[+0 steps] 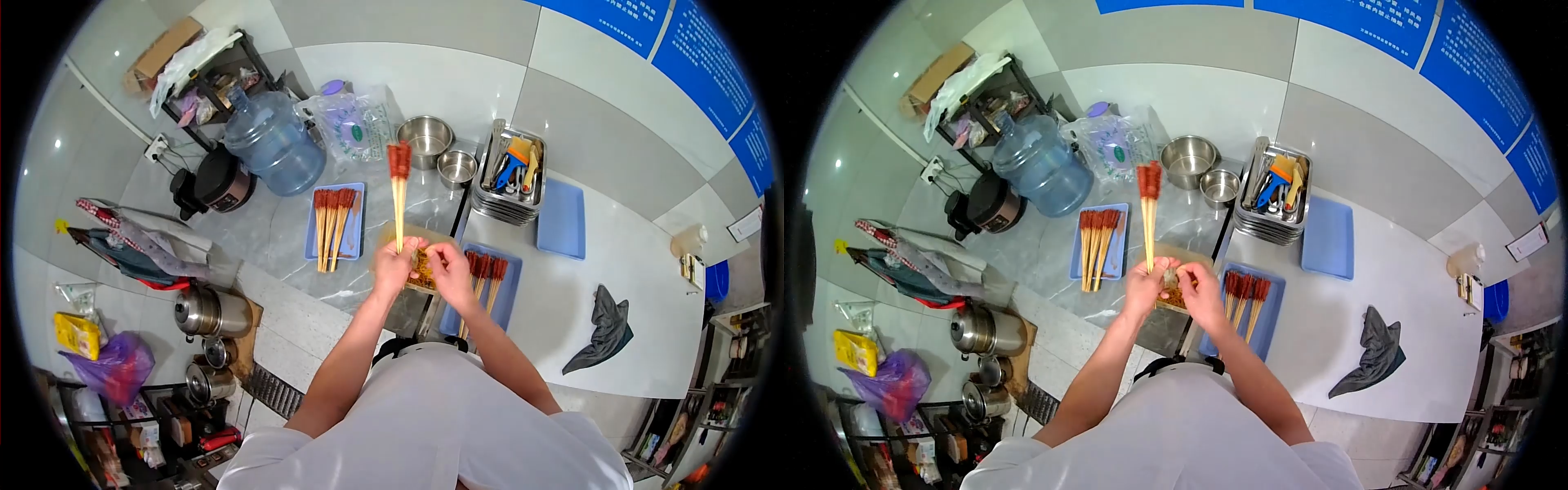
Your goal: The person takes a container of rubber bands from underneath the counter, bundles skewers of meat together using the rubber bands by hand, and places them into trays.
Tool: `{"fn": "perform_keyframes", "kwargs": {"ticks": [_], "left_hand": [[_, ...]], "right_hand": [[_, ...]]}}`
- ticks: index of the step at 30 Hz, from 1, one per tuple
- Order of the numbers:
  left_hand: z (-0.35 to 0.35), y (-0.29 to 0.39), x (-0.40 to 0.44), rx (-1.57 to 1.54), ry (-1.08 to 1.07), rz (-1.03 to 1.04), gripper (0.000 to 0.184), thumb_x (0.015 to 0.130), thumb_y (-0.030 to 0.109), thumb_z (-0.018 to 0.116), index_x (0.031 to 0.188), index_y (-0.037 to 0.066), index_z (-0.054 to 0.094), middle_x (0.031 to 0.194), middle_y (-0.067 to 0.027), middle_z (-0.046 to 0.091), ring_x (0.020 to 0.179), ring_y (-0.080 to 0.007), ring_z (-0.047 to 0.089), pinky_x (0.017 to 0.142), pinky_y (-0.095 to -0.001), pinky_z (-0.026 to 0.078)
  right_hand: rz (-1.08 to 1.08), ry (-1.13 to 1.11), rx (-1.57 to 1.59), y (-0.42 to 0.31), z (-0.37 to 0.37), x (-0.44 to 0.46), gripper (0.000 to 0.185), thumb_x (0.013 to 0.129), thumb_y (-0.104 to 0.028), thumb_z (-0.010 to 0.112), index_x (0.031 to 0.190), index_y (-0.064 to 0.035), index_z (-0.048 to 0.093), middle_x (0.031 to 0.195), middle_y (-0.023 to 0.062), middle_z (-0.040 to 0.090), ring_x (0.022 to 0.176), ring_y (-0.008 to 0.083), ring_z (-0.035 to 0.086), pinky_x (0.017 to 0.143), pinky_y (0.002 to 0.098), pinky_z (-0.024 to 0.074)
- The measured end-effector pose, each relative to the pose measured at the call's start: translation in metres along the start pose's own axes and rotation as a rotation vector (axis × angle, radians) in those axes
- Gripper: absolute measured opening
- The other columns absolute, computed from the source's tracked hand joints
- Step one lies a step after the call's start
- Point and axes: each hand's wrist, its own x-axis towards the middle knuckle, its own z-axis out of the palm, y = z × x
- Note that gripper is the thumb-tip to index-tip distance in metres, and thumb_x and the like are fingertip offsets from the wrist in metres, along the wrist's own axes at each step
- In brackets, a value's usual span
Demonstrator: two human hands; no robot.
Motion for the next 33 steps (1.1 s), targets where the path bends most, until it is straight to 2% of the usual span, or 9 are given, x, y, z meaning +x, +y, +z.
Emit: {"fn": "perform_keyframes", "kwargs": {"ticks": [2, 4, 10, 13, 15, 18, 22, 29, 33], "left_hand": [[0.003, 0.006, -0.007, 0.053, -0.013, 0.0, 0.023, 0.099, 0.023, 0.056, 0.1, 0.004, 0.069, 0.078, 0.0002, 0.065, 0.049, -0.0016, 0.042, 0.044, -0.0213, 0.046], [0.008, 0.014, -0.012, 0.099, -0.073, -0.016, 0.023, 0.099, 0.022, 0.056, 0.098, 0.004, 0.07, 0.071, 0.0033, 0.058, 0.048, -0.0025, 0.04, 0.044, -0.022, 0.047], [0.004, -0.001, 0.002, 0.053, -0.192, -0.071, 0.018, 0.099, 0.02, 0.055, 0.103, 0.005, 0.065, 0.078, 0.0028, 0.06, 0.056, -0.0024, 0.045, 0.052, -0.0229, 0.052], [0.01, 0.002, 0.001, 0.023, -0.186, -0.084, 0.018, 0.099, 0.02, 0.055, 0.103, 0.005, 0.064, 0.081, 0.002, 0.059, 0.056, -0.0031, 0.045, 0.052, -0.0224, 0.05], [0.014, 0.01, 0.0, -0.02, -0.146, -0.081, 0.018, 0.099, 0.02, 0.055, 0.103, 0.005, 0.064, 0.083, 0.0009, 0.06, 0.057, -0.0037, 0.045, 0.052, -0.0222, 0.048], [0.01, 0.013, 0.0, -0.122, -0.128, -0.152, 0.017, 0.099, 0.019, 0.054, 0.102, 0.004, 0.062, 0.087, -0.001, 0.06, 0.057, -0.0048, 0.045, 0.053, -0.0218, 0.046], [0.002, 0.004, 0.003, -0.233, -0.177, -0.238, 0.015, 0.099, 0.015, 0.052, 0.1, 0.003, 0.06, 0.087, -0.0023, 0.058, 0.059, -0.0058, 0.046, 0.053, -0.0217, 0.046], [0.008, 0.023, -0.012, -0.411, -0.344, -0.265, 0.017, 0.1, 0.02, 0.05, 0.099, 0.006, 0.059, 0.083, -0.0006, 0.056, 0.056, -0.0063, 0.043, 0.046, -0.0213, 0.037], [0.013, 0.027, -0.011, -0.297, -0.382, -0.238, 0.026, 0.102, 0.028, 0.046, 0.108, 0.008, 0.061, 0.075, 0.0045, 0.048, 0.052, -0.0042, 0.037, 0.045, -0.0214, 0.034]], "right_hand": [[-0.448, 0.166, -0.354, -0.011, -0.006, 0.009, 0.008, 0.091, -0.008, 0.06, 0.092, -0.0001, 0.058, 0.088, 0.0121, 0.058, 0.076, 0.0273, 0.06, 0.064, 0.0345, 0.0489], [-0.421, 0.168, -0.34, -0.014, -0.009, 0.015, 0.007, 0.088, -0.005, 0.061, 0.091, 0.0004, 0.059, 0.089, 0.0163, 0.056, 0.08, 0.0346, 0.059, 0.068, 0.0376, 0.0481], [-0.439, 0.11, -0.338, -0.027, -0.021, 0.019, 0.011, 0.087, -0.008, 0.063, 0.093, 0.0004, 0.059, 0.088, 0.0153, 0.057, 0.078, 0.0324, 0.059, 0.067, 0.0369, 0.048], [-0.439, 0.065, -0.357, -0.031, -0.027, 0.019, 0.013, 0.092, -0.013, 0.062, 0.092, 0.0004, 0.061, 0.082, 0.0067, 0.057, 0.071, 0.0138, 0.058, 0.062, 0.0269, 0.0466], [0.082, -0.08, 0.079, -0.022, -0.035, 0.021, 0.018, 0.095, -0.018, 0.06, 0.094, -0.0009, 0.061, 0.081, 0.0038, 0.059, 0.07, 0.0098, 0.056, 0.061, 0.0249, 0.0464], [0.203, -0.17, 0.399, 0.0, -0.039, 0.019, 0.02, 0.096, -0.021, 0.058, 0.093, -0.0013, 0.061, 0.079, 0.0039, 0.06, 0.075, 0.0082, 0.058, 0.063, 0.0241, 0.0479], [-0.176, -0.006, -0.253, 0.011, -0.033, 0.015, 0.02, 0.093, -0.017, 0.061, 0.096, 0.0024, 0.06, 0.087, 0.0116, 0.061, 0.073, 0.0184, 0.059, 0.067, 0.0307, 0.0496], [-0.133, 0.046, -0.269, 0.003, -0.034, 0.01, 0.018, 0.09, -0.014, 0.061, 0.096, 0.0029, 0.059, 0.083, 0.0108, 0.063, 0.072, 0.017, 0.061, 0.065, 0.0306, 0.0487], [-0.071, 0.023, 0.11, -0.01, -0.035, 0.01, 0.017, 0.096, -0.017, 0.056, 0.098, -0.0003, 0.062, 0.08, 0.0043, 0.065, 0.07, 0.0095, 0.061, 0.062, 0.024, 0.0499]]}}
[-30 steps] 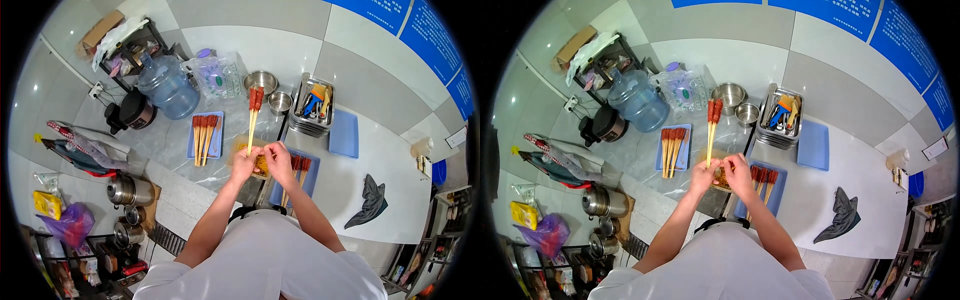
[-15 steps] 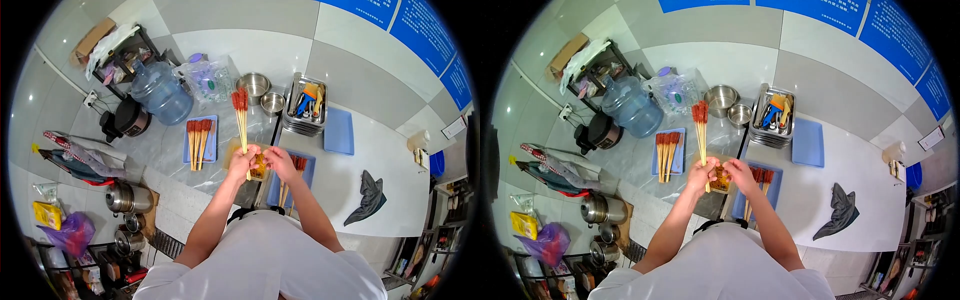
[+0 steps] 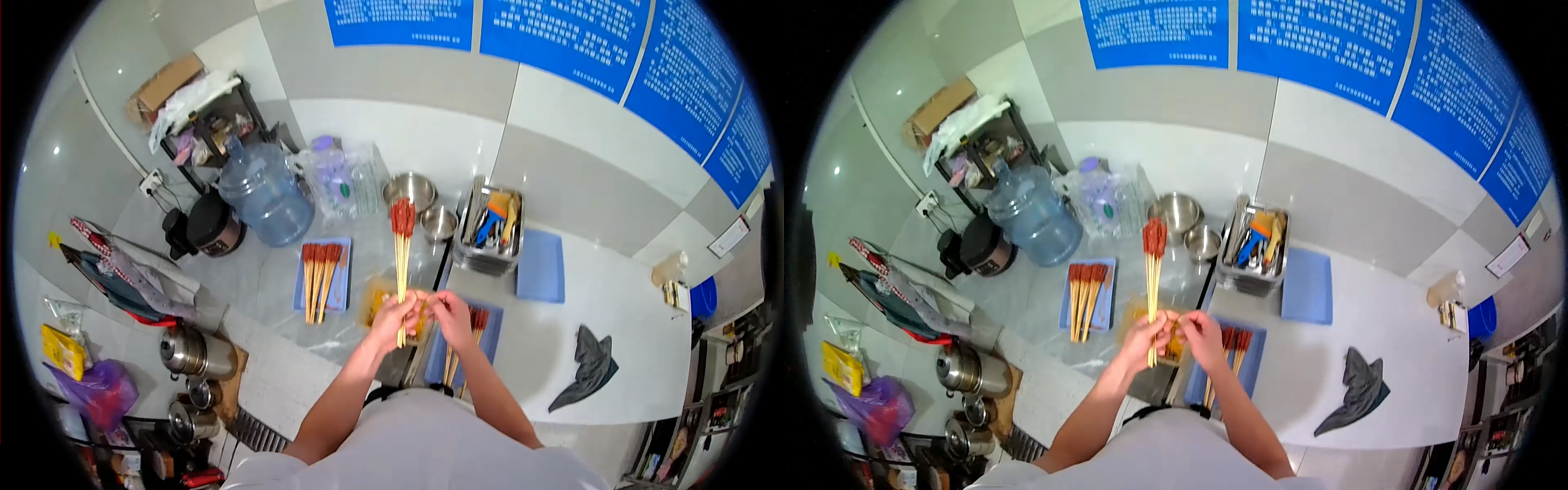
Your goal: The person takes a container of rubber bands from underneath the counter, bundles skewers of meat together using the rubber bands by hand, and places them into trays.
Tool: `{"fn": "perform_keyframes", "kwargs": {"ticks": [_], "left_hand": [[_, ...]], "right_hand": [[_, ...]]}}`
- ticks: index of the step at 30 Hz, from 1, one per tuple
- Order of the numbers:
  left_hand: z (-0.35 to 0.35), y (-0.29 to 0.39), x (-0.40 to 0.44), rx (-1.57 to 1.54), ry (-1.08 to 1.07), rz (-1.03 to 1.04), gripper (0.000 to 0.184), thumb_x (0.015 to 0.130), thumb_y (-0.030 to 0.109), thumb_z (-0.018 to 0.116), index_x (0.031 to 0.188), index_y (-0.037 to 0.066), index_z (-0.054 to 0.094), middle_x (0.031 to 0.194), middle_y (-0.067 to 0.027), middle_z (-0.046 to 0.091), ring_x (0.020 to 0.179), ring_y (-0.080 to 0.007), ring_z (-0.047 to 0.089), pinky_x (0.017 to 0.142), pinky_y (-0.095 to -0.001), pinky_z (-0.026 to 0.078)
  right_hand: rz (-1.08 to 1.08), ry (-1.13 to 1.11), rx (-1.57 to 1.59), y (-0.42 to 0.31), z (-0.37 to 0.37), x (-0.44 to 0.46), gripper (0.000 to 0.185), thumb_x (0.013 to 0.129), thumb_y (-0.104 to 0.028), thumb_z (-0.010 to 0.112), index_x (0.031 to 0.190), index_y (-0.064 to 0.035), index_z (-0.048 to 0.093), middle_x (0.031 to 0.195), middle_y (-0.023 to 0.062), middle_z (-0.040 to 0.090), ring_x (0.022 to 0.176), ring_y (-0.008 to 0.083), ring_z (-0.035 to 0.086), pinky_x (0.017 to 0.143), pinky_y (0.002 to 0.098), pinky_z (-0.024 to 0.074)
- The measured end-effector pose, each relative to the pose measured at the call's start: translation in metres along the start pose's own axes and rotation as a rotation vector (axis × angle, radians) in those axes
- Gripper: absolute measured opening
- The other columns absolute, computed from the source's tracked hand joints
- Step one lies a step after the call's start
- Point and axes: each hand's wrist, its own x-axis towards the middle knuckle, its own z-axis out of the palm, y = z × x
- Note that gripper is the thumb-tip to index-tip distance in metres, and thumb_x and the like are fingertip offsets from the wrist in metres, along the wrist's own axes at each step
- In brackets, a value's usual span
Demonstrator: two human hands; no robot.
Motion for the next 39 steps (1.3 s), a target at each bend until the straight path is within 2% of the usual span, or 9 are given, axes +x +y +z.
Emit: {"fn": "perform_keyframes", "kwargs": {"ticks": [9, 13, 15, 20, 23, 26, 29, 34, 39], "left_hand": [[0.008, 0.001, 0.005, 0.017, -0.076, -0.024, 0.029, 0.103, 0.028, 0.046, 0.12, 0.009, 0.058, 0.082, 0.0038, 0.053, 0.056, -0.0037, 0.041, 0.047, -0.0194, 0.037], [0.005, -0.003, 0.01, -0.115, -0.07, -0.08, 0.024, 0.102, 0.029, 0.049, 0.112, 0.009, 0.057, 0.077, 0.0046, 0.05, 0.054, -0.0027, 0.04, 0.047, -0.0187, 0.036], [0.006, -0.004, 0.013, -0.159, -0.055, -0.118, 0.023, 0.101, 0.03, 0.05, 0.108, 0.009, 0.056, 0.073, 0.0057, 0.045, 0.052, -0.002, 0.038, 0.046, -0.0188, 0.033], [0.022, 0.004, 0.01, 0.024, -0.056, -0.028, 0.029, 0.103, 0.036, 0.044, 0.106, 0.01, 0.055, 0.068, 0.0068, 0.041, 0.05, -0.0032, 0.034, 0.043, -0.0205, 0.031], [0.042, 0.014, 0.011, 0.1, 0.071, 0.071, 0.037, 0.103, 0.042, 0.04, 0.102, 0.009, 0.055, 0.069, 0.0048, 0.043, 0.05, -0.0043, 0.035, 0.042, -0.0223, 0.033], [0.033, 0.02, 0.025, 0.065, 0.223, 0.191, 0.041, 0.103, 0.047, 0.037, 0.095, 0.009, 0.051, 0.071, 0.0025, 0.047, 0.05, -0.0057, 0.036, 0.041, -0.0244, 0.034], [0.036, 0.031, 0.027, -0.074, 0.247, 0.281, 0.042, 0.103, 0.049, 0.034, 0.087, 0.011, 0.043, 0.071, 0.0005, 0.045, 0.05, -0.0081, 0.036, 0.04, -0.0251, 0.035], [0.045, 0.045, 0.032, -0.286, 0.246, 0.456, 0.036, 0.104, 0.043, 0.035, 0.089, 0.012, 0.04, 0.071, 0.0006, 0.038, 0.055, -0.0102, 0.037, 0.049, -0.0272, 0.043], [0.054, 0.044, 0.032, -0.336, 0.14, 0.53, 0.033, 0.105, 0.039, 0.037, 0.087, 0.011, 0.041, 0.074, -0.0003, 0.041, 0.064, -0.0122, 0.043, 0.068, -0.032, 0.052]], "right_hand": [[0.104, -0.065, 0.072, -0.023, -0.002, 0.0, 0.016, 0.097, -0.014, 0.054, 0.101, -0.0028, 0.063, 0.088, 0.0011, 0.065, 0.079, 0.0094, 0.059, 0.072, 0.0251, 0.047], [0.141, 0.006, 0.679, -0.018, -0.011, -0.004, 0.011, 0.088, -0.01, 0.051, 0.086, -0.0036, 0.06, 0.079, 0.0046, 0.059, 0.077, 0.0198, 0.057, 0.079, 0.0335, 0.0459], [0.176, -0.268, 1.275, -0.018, -0.024, -0.006, 0.021, 0.09, -0.017, 0.047, 0.083, -0.0002, 0.057, 0.072, 0.0036, 0.051, 0.076, 0.0176, 0.052, 0.078, 0.0343, 0.0422], [0.326, -0.442, 0.996, -0.049, -0.03, -0.016, 0.038, 0.091, -0.015, 0.045, 0.12, 0.004, 0.06, 0.07, 0.0015, 0.048, 0.079, 0.0173, 0.051, 0.081, 0.0361, 0.0402], [0.273, -0.35, 0.951, -0.059, -0.027, -0.025, 0.045, 0.093, -0.011, 0.044, 0.137, -0.0013, 0.05, 0.077, 0.0019, 0.057, 0.073, 0.0145, 0.053, 0.07, 0.031, 0.044], [0.186, -0.114, 0.659, -0.053, -0.022, -0.028, 0.042, 0.097, -0.01, 0.053, 0.139, -0.0069, 0.049, 0.102, 0.0071, 0.068, 0.052, 0.0079, 0.05, 0.039, 0.0199, 0.0332], [0.13, -0.075, 0.138, -0.051, 0.0, -0.032, 0.044, 0.095, -0.011, 0.059, 0.138, -0.0056, 0.05, 0.108, 0.0087, 0.068, 0.062, 0.0088, 0.06, 0.039, 0.0196, 0.034], [0.063, 0.036, 0.213, -0.064, 0.035, -0.039, 0.047, 0.091, -0.004, 0.063, 0.137, -0.0028, 0.051, 0.106, 0.0082, 0.068, 0.075, 0.0126, 0.068, 0.053, 0.0208, 0.0519], [-0.053, 0.084, 0.161, -0.065, 0.043, -0.03, 0.039, 0.091, -0.005, 0.064, 0.129, 0.0013, 0.057, 0.09, 0.0072, 0.069, 0.073, 0.0099, 0.065, 0.065, 0.023, 0.0541]]}}
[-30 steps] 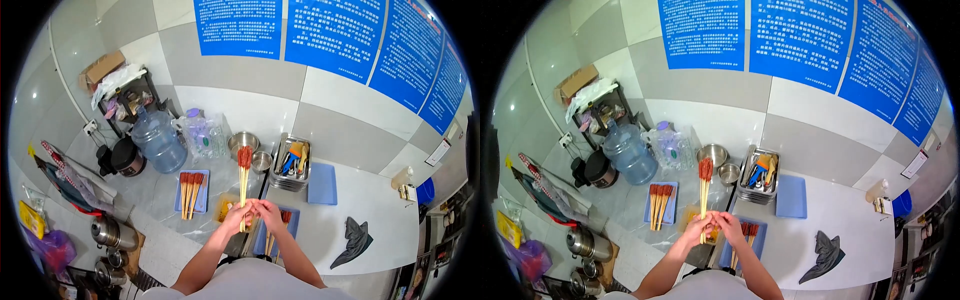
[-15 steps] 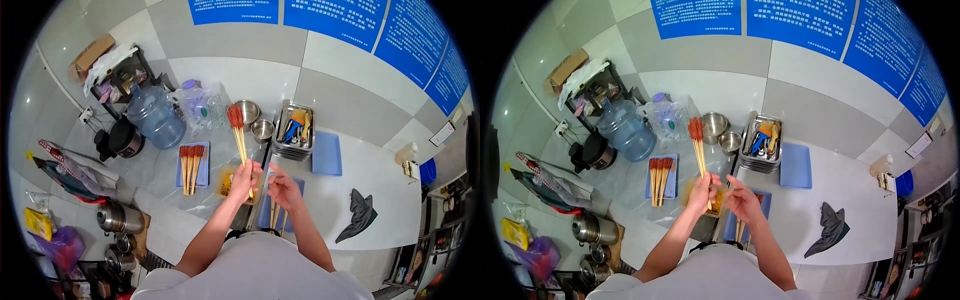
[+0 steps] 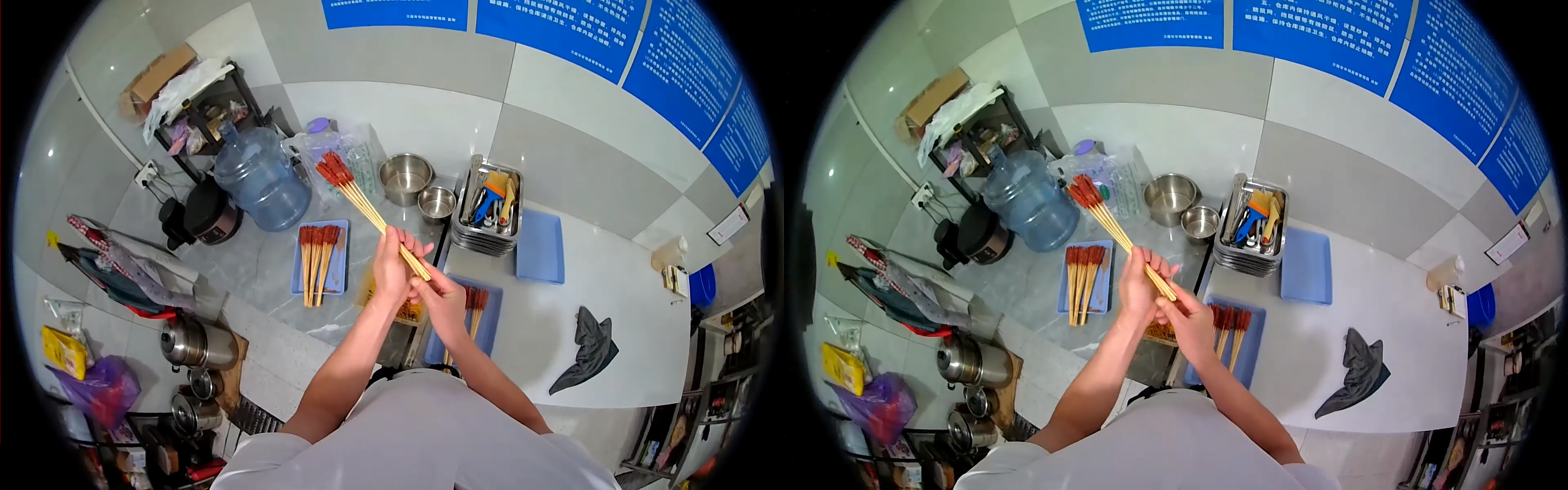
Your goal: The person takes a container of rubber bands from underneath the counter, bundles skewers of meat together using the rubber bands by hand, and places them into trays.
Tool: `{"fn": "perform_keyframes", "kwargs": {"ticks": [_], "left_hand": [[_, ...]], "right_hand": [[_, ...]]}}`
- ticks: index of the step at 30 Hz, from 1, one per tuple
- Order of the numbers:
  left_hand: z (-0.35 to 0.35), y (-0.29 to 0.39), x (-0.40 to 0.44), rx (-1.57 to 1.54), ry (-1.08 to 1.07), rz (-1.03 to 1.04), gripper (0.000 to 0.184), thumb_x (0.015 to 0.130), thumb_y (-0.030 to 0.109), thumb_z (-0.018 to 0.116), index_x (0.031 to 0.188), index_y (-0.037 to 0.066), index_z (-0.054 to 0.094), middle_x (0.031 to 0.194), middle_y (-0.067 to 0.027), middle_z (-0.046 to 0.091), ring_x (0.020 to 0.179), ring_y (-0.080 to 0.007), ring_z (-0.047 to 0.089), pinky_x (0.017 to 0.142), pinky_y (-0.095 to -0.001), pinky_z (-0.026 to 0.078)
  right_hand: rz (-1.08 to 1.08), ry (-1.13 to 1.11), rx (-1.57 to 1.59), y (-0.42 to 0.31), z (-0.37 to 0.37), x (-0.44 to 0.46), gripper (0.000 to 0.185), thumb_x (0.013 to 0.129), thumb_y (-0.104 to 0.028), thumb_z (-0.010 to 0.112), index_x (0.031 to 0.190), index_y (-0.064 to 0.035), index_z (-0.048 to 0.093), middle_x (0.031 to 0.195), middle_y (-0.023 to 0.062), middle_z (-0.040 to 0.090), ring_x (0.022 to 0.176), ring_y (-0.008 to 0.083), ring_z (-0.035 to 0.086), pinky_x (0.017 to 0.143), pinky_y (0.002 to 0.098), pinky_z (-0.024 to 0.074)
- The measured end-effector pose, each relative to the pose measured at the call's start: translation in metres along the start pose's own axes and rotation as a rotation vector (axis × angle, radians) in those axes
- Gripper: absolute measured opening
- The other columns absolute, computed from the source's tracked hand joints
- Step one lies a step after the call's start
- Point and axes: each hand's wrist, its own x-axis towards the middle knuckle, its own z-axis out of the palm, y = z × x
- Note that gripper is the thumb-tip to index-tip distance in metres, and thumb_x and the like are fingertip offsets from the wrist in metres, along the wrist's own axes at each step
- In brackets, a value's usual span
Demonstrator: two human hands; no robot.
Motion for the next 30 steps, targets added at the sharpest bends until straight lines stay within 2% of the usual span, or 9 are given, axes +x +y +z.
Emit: {"fn": "perform_keyframes", "kwargs": {"ticks": [2, 6, 11, 14, 16, 17, 21, 28, 30], "left_hand": [[-0.014, 0.0, 0.003, 0.232, -0.193, -0.086, 0.031, 0.105, 0.033, 0.036, 0.086, 0.009, 0.042, 0.08, -0.0033, 0.045, 0.074, -0.0161, 0.048, 0.078, -0.0341, 0.051], [-0.024, 0.024, 0.0, 0.662, -0.219, -0.213, 0.03, 0.102, 0.031, 0.048, 0.097, 0.004, 0.058, 0.091, -0.0023, 0.057, 0.079, -0.0105, 0.055, 0.08, -0.031, 0.055], [-0.044, 0.023, 0.007, 0.523, -0.205, -0.153, 0.024, 0.099, 0.022, 0.057, 0.104, -0.001, 0.061, 0.095, -0.0028, 0.059, 0.079, -0.0087, 0.058, 0.072, -0.0262, 0.058], [-0.041, 0.026, 0.008, 0.456, -0.047, -0.116, 0.025, 0.098, 0.02, 0.058, 0.105, -0.004, 0.06, 0.093, -0.0038, 0.06, 0.077, -0.0098, 0.06, 0.072, -0.0266, 0.059], [-0.041, 0.019, 0.001, 0.517, -0.071, -0.121, 0.025, 0.098, 0.018, 0.058, 0.107, -0.005, 0.058, 0.091, -0.0058, 0.061, 0.074, -0.0109, 0.061, 0.07, -0.0276, 0.06], [-0.038, 0.011, -0.007, 0.514, -0.071, -0.132, 0.025, 0.098, 0.018, 0.058, 0.107, -0.005, 0.058, 0.091, -0.0058, 0.061, 0.074, -0.0109, 0.061, 0.07, -0.0276, 0.06], [-0.024, -0.003, -0.025, 0.545, -0.083, -0.154, 0.028, 0.098, 0.018, 0.058, 0.111, -0.006, 0.056, 0.085, -0.0067, 0.061, 0.074, -0.0135, 0.064, 0.071, -0.0279, 0.06], [-0.044, 0.015, -0.012, 0.523, -0.015, -0.133, 0.029, 0.098, 0.019, 0.057, 0.11, -0.007, 0.055, 0.083, -0.0082, 0.061, 0.071, -0.0143, 0.064, 0.068, -0.027, 0.06], [-0.052, 0.018, -0.006, 0.491, 0.022, -0.08, 0.029, 0.098, 0.021, 0.057, 0.109, -0.006, 0.056, 0.084, -0.0083, 0.061, 0.071, -0.014, 0.064, 0.068, -0.0271, 0.06]], "right_hand": [[-0.07, 0.097, 0.021, 0.007, -0.002, 0.007, 0.033, 0.092, -0.006, 0.064, 0.124, 0.0018, 0.061, 0.088, 0.0065, 0.069, 0.071, 0.0097, 0.065, 0.064, 0.0225, 0.0539], [-0.068, 0.118, 0.033, 0.007, -0.018, 0.015, 0.029, 0.093, -0.008, 0.063, 0.12, 0.0022, 0.064, 0.085, 0.0067, 0.067, 0.069, 0.0092, 0.063, 0.06, 0.0214, 0.0511], [-0.056, 0.009, -0.014, -0.001, -0.034, 0.026, 0.035, 0.094, -0.011, 0.062, 0.127, -0.0002, 0.059, 0.094, 0.0079, 0.068, 0.071, 0.0108, 0.064, 0.057, 0.0219, 0.0492], [0.03, 0.074, 0.077, 0.001, -0.043, 0.038, 0.042, 0.096, -0.015, 0.059, 0.135, 0.0009, 0.051, 0.11, 0.0129, 0.064, 0.089, 0.0168, 0.067, 0.071, 0.026, 0.0537], [-0.002, 0.194, 0.546, -0.002, -0.045, 0.052, 0.049, 0.099, -0.021, 0.056, 0.139, 0.0023, 0.042, 0.125, 0.0175, 0.057, 0.11, 0.0235, 0.061, 0.091, 0.0327, 0.0511], [-0.012, 0.152, 0.533, -0.004, -0.043, 0.055, 0.055, 0.099, -0.026, 0.055, 0.142, 0.0031, 0.036, 0.133, 0.0195, 0.051, 0.121, 0.0265, 0.054, 0.104, 0.0375, 0.0436], [0.043, 0.183, 0.414, -0.005, -0.017, 0.062, 0.043, 0.099, -0.025, 0.056, 0.134, -0.0011, 0.05, 0.119, 0.0112, 0.063, 0.106, 0.0188, 0.063, 0.092, 0.0341, 0.0502], [0.061, 0.076, 0.341, 0.003, -0.042, 0.048, 0.044, 0.096, -0.019, 0.059, 0.137, -0.0024, 0.05, 0.13, 0.0141, 0.057, 0.109, 0.024, 0.063, 0.089, 0.0322, 0.0519], [0.175, -0.173, 0.049, -0.001, -0.058, 0.031, 0.047, 0.095, -0.014, 0.06, 0.139, -0.0023, 0.048, 0.133, 0.0148, 0.054, 0.108, 0.0242, 0.064, 0.084, 0.0315, 0.0551]]}}
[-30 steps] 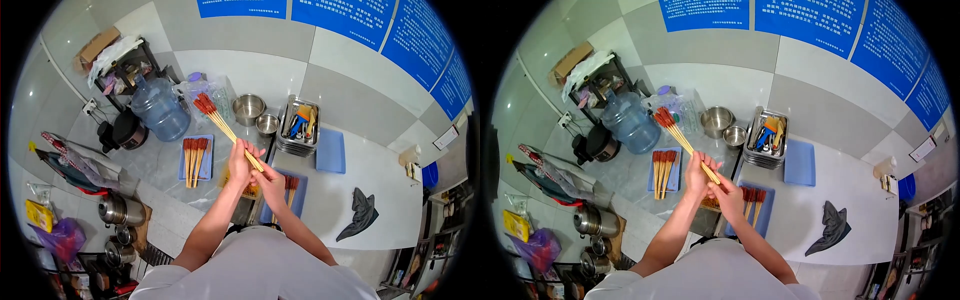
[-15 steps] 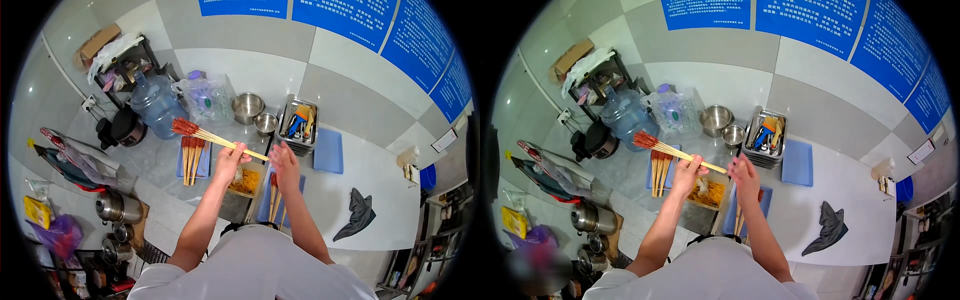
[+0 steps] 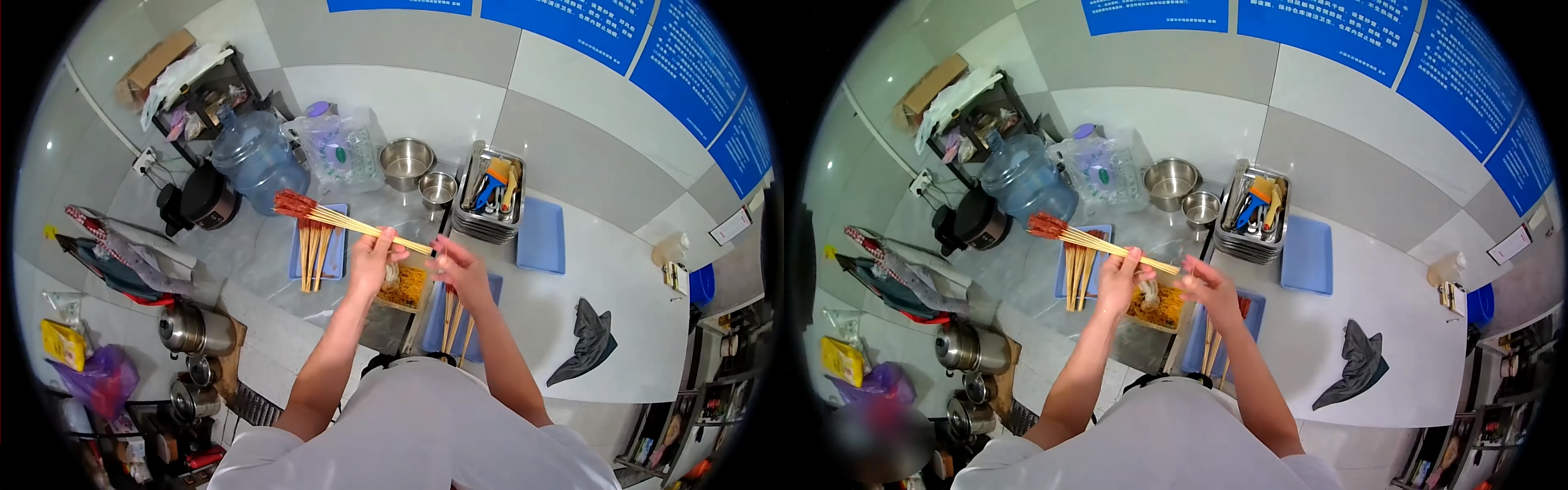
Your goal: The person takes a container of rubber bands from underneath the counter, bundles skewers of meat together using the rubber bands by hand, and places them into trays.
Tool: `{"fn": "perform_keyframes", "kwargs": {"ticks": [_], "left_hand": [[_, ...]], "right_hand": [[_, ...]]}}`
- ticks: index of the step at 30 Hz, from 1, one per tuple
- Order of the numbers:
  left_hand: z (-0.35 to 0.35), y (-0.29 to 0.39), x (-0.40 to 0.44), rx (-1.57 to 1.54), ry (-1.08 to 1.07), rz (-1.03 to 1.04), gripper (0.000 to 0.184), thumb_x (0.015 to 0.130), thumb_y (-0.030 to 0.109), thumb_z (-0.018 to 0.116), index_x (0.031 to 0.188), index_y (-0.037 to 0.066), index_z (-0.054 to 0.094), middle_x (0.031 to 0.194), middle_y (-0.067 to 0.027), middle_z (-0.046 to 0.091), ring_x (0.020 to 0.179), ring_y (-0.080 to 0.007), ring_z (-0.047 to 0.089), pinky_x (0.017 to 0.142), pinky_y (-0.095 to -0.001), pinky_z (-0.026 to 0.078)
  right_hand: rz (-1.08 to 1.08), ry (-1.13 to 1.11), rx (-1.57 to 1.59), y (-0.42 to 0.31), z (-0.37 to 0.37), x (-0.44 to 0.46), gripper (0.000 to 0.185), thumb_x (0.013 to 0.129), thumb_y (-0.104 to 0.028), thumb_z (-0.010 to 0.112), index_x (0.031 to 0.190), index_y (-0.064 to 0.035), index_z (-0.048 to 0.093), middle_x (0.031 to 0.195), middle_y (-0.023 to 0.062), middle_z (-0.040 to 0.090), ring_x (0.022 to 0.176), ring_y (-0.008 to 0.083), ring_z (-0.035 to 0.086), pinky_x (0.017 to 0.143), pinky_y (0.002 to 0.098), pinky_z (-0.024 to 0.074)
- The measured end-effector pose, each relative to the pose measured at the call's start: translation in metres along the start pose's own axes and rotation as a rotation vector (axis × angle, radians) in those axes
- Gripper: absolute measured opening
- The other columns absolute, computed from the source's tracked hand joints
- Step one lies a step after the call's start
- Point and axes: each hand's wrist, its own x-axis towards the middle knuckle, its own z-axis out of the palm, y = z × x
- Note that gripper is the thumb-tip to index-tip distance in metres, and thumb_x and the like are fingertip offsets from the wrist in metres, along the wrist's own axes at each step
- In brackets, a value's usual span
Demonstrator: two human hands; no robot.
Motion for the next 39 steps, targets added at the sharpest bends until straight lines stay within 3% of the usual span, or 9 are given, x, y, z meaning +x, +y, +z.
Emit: {"fn": "perform_keyframes", "kwargs": {"ticks": [4, 10, 13, 15, 19, 22, 24, 30, 39], "left_hand": [[0.007, 0.0, -0.004, 0.045, -0.054, -0.036, 0.028, 0.098, 0.021, 0.057, 0.107, -0.005, 0.058, 0.083, -0.0079, 0.062, 0.072, -0.0137, 0.064, 0.068, -0.0267, 0.06], [0.013, -0.011, -0.013, 0.191, -0.217, -0.058, 0.025, 0.098, 0.018, 0.057, 0.107, -0.006, 0.058, 0.085, -0.0089, 0.065, 0.071, -0.0123, 0.065, 0.066, -0.0255, 0.059], [0.012, -0.012, -0.013, 0.349, -0.183, -0.024, 0.023, 0.097, 0.017, 0.059, 0.1, -0.006, 0.06, 0.076, -0.0078, 0.065, 0.068, -0.0121, 0.066, 0.063, -0.0244, 0.055], [0.017, -0.014, -0.014, 0.507, -0.141, 0.017, 0.021, 0.095, 0.015, 0.061, 0.096, -0.006, 0.062, 0.069, -0.0078, 0.064, 0.066, -0.0132, 0.066, 0.058, -0.0268, 0.052], [0.021, -0.038, -0.006, 0.589, -0.163, 0.154, 0.019, 0.094, 0.013, 0.062, 0.097, -0.005, 0.062, 0.069, -0.0082, 0.063, 0.063, -0.0137, 0.064, 0.057, -0.0288, 0.051], [0.025, -0.057, -0.004, 0.842, -0.055, 0.541, 0.016, 0.093, 0.011, 0.062, 0.096, -0.005, 0.062, 0.069, -0.0086, 0.062, 0.059, -0.0144, 0.061, 0.056, -0.0293, 0.049], [0.027, -0.066, -0.002, 0.513, 0.021, 0.358, 0.015, 0.094, 0.009, 0.061, 0.096, -0.005, 0.062, 0.072, -0.0078, 0.062, 0.06, -0.0134, 0.06, 0.057, -0.0274, 0.049], [0.006, -0.052, 0.002, -0.124, -0.026, -0.091, 0.023, 0.099, 0.021, 0.056, 0.101, -0.001, 0.059, 0.078, -0.0051, 0.062, 0.068, -0.0114, 0.063, 0.066, -0.0239, 0.056], [0.015, -0.047, -0.002, -0.27, -0.176, -0.261, 0.024, 0.099, 0.024, 0.056, 0.099, 0.0, 0.059, 0.082, -0.0055, 0.063, 0.072, -0.0123, 0.064, 0.07, -0.0261, 0.059]], "right_hand": [[-0.023, -0.033, 0.048, 0.012, 0.01, -0.004, 0.051, 0.092, -0.013, 0.064, 0.139, -0.0019, 0.048, 0.135, 0.0136, 0.053, 0.108, 0.024, 0.064, 0.082, 0.0324, 0.0575], [-0.17, 0.044, -0.184, 0.01, 0.002, 0.018, 0.041, 0.092, -0.014, 0.065, 0.128, 0.0022, 0.058, 0.107, 0.0075, 0.068, 0.1, 0.0143, 0.065, 0.075, 0.0253, 0.0509], [-0.156, 0.143, -0.442, -0.004, 0.004, 0.013, 0.04, 0.09, -0.01, 0.061, 0.128, 0.0016, 0.057, 0.098, 0.0149, 0.07, 0.085, 0.022, 0.07, 0.072, 0.031, 0.0525], [-0.282, 0.039, -1.041, -0.012, 0.003, 0.013, 0.038, 0.094, -0.007, 0.049, 0.13, 0.0036, 0.054, 0.095, 0.0186, 0.07, 0.083, 0.024, 0.072, 0.07, 0.0334, 0.0532], [-0.25, 0.018, -1.313, -0.004, -0.007, 0.027, 0.037, 0.092, -0.006, 0.047, 0.125, 0.0076, 0.054, 0.089, 0.0229, 0.067, 0.08, 0.0271, 0.071, 0.066, 0.0381, 0.0527], [-0.179, 0.019, -1.176, -0.001, -0.009, 0.03, 0.045, 0.085, -0.005, 0.05, 0.129, 0.0064, 0.051, 0.091, 0.0267, 0.067, 0.078, 0.0356, 0.067, 0.065, 0.0427, 0.0515], [0.259, 0.066, -0.511, -0.012, -0.005, 0.022, 0.042, 0.088, -0.009, 0.047, 0.127, 0.0086, 0.051, 0.099, 0.0206, 0.069, 0.086, 0.0264, 0.07, 0.064, 0.0361, 0.0535], [0.367, -0.098, 0.501, 0.018, -0.021, 0.017, 0.039, 0.094, -0.02, 0.045, 0.122, 0.0045, 0.056, 0.107, 0.014, 0.068, 0.097, 0.0206, 0.068, 0.064, 0.0274, 0.0534], [0.24, 0.512, 0.746, 0.101, -0.059, 0.025, 0.022, 0.092, -0.029, 0.06, 0.087, -0.008, 0.062, 0.077, 0.003, 0.061, 0.066, 0.0154, 0.057, 0.06, 0.0298, 0.0498]]}}
